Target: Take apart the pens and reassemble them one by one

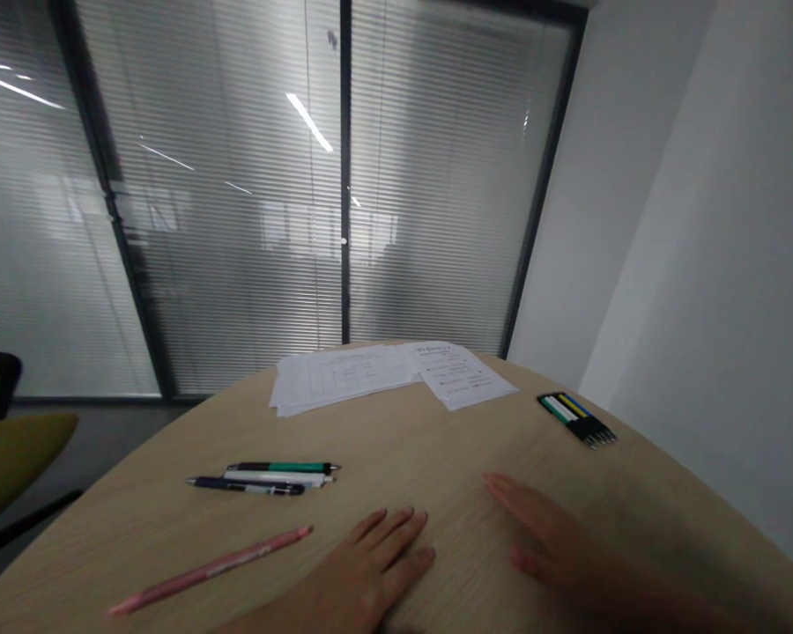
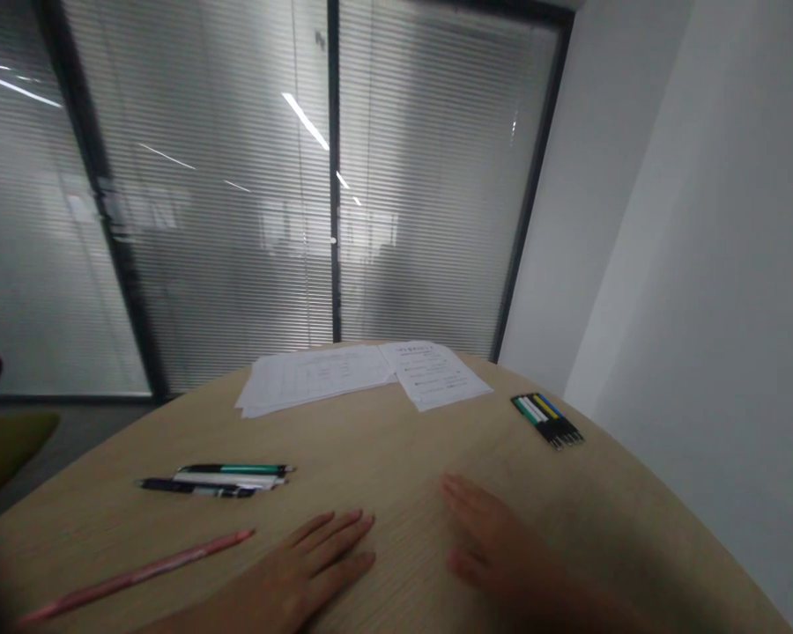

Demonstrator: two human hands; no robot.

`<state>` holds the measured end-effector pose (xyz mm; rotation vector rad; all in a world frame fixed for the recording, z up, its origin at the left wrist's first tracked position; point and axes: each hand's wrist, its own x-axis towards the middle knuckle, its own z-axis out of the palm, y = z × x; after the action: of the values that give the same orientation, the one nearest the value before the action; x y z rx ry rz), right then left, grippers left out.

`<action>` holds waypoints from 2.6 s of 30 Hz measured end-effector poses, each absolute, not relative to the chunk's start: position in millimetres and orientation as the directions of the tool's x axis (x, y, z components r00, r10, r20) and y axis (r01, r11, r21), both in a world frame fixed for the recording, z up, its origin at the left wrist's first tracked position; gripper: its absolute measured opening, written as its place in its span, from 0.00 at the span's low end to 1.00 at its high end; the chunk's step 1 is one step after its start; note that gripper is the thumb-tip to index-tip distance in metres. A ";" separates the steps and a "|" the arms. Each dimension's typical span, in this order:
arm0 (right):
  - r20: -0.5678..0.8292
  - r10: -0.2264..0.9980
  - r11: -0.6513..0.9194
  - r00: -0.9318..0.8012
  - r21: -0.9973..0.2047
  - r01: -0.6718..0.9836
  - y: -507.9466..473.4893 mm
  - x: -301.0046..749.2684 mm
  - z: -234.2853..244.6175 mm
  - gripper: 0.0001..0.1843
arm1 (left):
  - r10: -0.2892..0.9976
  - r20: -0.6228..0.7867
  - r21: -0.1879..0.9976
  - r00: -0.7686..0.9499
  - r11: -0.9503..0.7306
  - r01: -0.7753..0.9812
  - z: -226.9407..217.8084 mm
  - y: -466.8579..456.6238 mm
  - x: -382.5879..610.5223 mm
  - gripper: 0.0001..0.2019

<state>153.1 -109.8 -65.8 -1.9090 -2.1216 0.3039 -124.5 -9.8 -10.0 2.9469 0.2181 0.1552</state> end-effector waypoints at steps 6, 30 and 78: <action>-0.014 0.976 0.204 -0.216 -0.268 0.941 -120.2 124.3 -56.3 0.31 | 0.174 0.057 0.205 0.983 -0.966 0.159 -17.7 -7.9 -123.4 0.26; 0.080 0.976 0.219 -0.204 -0.308 0.926 -115.8 122.1 -53.7 0.31 | 0.566 0.033 -0.305 0.823 -0.779 0.548 7.5 116.8 -171.0 0.15; 0.163 0.971 0.072 0.174 -0.896 0.439 -78.9 130.8 -53.6 0.23 | 0.790 0.100 0.984 0.606 -0.169 0.059 -29.6 20.0 -75.5 0.10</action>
<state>130.8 -78.9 -53.6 -1.5181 -1.4115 0.7193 -75.5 20.0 -29.6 1.6295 0.7186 0.7567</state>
